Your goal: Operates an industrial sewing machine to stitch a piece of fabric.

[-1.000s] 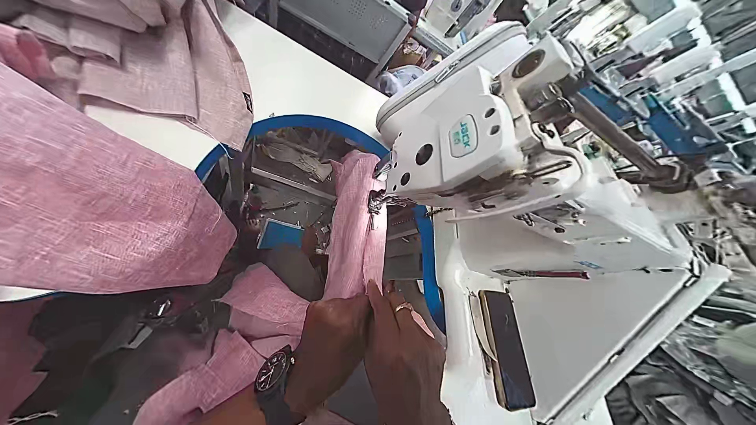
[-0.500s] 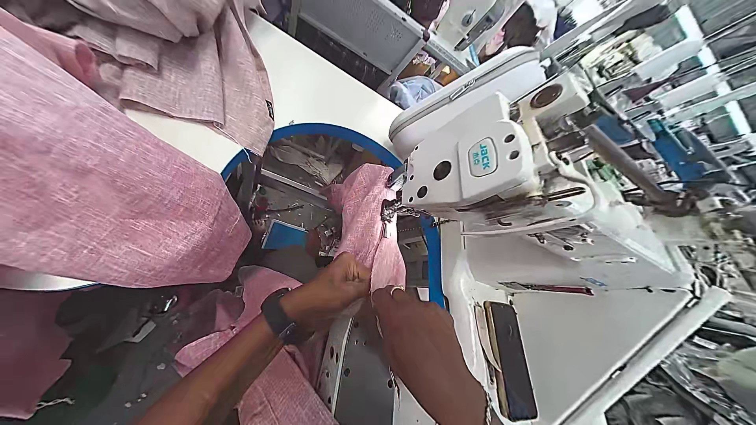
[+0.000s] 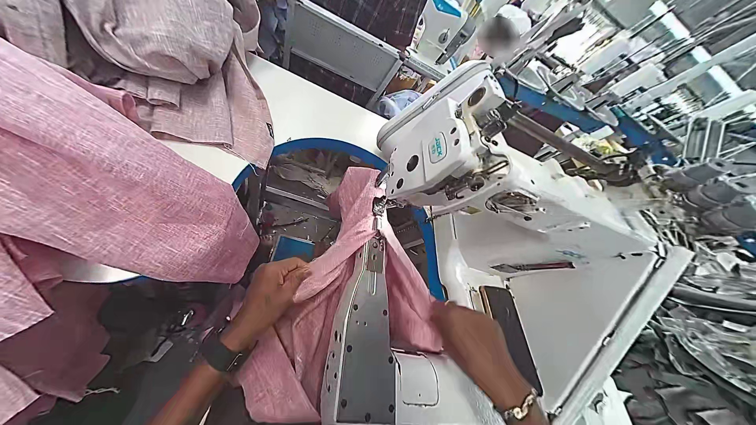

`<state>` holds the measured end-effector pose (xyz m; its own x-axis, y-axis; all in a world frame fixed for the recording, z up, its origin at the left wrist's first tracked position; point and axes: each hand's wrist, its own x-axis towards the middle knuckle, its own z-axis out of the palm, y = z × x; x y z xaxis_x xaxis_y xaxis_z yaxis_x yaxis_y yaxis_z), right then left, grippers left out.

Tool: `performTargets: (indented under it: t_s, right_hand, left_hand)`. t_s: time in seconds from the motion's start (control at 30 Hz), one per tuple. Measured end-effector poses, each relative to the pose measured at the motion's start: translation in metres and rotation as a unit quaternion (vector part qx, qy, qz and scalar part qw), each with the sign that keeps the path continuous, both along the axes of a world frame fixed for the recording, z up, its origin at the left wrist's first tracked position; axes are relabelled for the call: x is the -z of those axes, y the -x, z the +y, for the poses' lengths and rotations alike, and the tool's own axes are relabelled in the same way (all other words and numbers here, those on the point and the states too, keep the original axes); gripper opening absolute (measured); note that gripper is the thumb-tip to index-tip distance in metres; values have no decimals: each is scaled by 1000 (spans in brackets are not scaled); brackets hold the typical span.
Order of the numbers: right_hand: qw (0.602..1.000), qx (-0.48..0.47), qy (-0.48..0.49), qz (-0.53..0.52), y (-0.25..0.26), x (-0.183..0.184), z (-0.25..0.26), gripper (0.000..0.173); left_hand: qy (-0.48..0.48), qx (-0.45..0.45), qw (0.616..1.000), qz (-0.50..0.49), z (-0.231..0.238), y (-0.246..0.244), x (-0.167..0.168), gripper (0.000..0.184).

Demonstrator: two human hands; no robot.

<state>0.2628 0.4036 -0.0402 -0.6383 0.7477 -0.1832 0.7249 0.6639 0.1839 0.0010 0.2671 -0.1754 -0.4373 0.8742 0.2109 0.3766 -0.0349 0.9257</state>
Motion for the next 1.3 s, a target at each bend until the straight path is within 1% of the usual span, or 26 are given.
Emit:
performTargets:
  t_s: [0.03, 0.07, 0.1, 0.13, 0.17, 0.2, 0.27, 0.4, 0.47, 0.53, 0.6, 0.67, 0.77, 0.93, 1.03, 1.1, 1.17, 1.23, 1.3]
  right_hand:
    - [997, -45, -63, 30, -4, -6, 2, 8]
    - [987, -99, -112, 65, 1, -18, -7, 6]
    - [981, -134, -104, 95, 9, -31, -33, 6]
    - [978, -162, -68, 113, 19, -37, -59, 9]
    - [975, -186, -28, 119, 29, -34, -78, 12]
    - [972, -201, -5, 121, 39, -25, -88, 13]
    - [972, -205, 9, 114, 51, -12, -84, 14]
    - [979, -187, 17, 82, 57, -8, -61, 14]
    - [982, -174, 22, 64, 63, -9, -54, 15]
    - [986, -156, 34, 57, 71, -13, -49, 15]
    - [987, -145, 29, 57, 77, -14, -45, 16]
    - [988, -144, 11, 44, 80, -14, -43, 17]
    - [988, -151, -3, 37, 80, -15, -43, 17]
    - [986, -141, 29, 82, 76, -16, -45, 15]
    - [984, -141, 45, 103, 71, -16, -45, 16]
    - [984, -128, 60, 107, 67, -16, -46, 17]
    - [983, -128, 54, 118, 64, -16, -48, 18]
    - [981, -142, 19, 132, 63, -15, -54, 17]
    - [974, -170, -50, 141, 63, -7, -58, 17]
  left_hand:
    - [-40, 2, 998, 46, -2, -9, -18, 30]
    - [-80, 1, 992, 97, -1, -29, -38, 30]
    - [-108, -10, 984, 139, 0, -57, -50, 28]
    - [-120, -23, 981, 150, 4, -82, -53, 26]
    - [-111, -28, 984, 139, 8, -99, -48, 23]
    - [-102, -38, 987, 120, 12, -107, -40, 25]
    - [-95, -44, 993, 55, 19, -103, -28, 32]
    - [-122, -42, 991, -37, 37, -93, -17, 32]
    - [-129, -43, 988, -70, 49, -88, -17, 31]
    - [-124, -47, 988, -82, 61, -84, -19, 30]
    - [-102, -51, 991, -68, 72, -79, -21, 29]
    - [-75, -59, 995, -30, 78, -75, -24, 30]
    - [-58, -58, 996, 28, 73, -73, -32, 30]
    - [-51, 26, 998, 22, 54, -70, -38, 26]
    - [-48, 58, 997, 15, 50, -66, -37, 26]
    - [-61, 48, 997, 25, 47, -70, -33, 28]
    - [-81, 3, 996, 42, 45, -79, -29, 28]
    - [-87, -39, 994, 55, 43, -88, -27, 28]
    - [-93, -58, 992, 66, 44, -90, -26, 28]
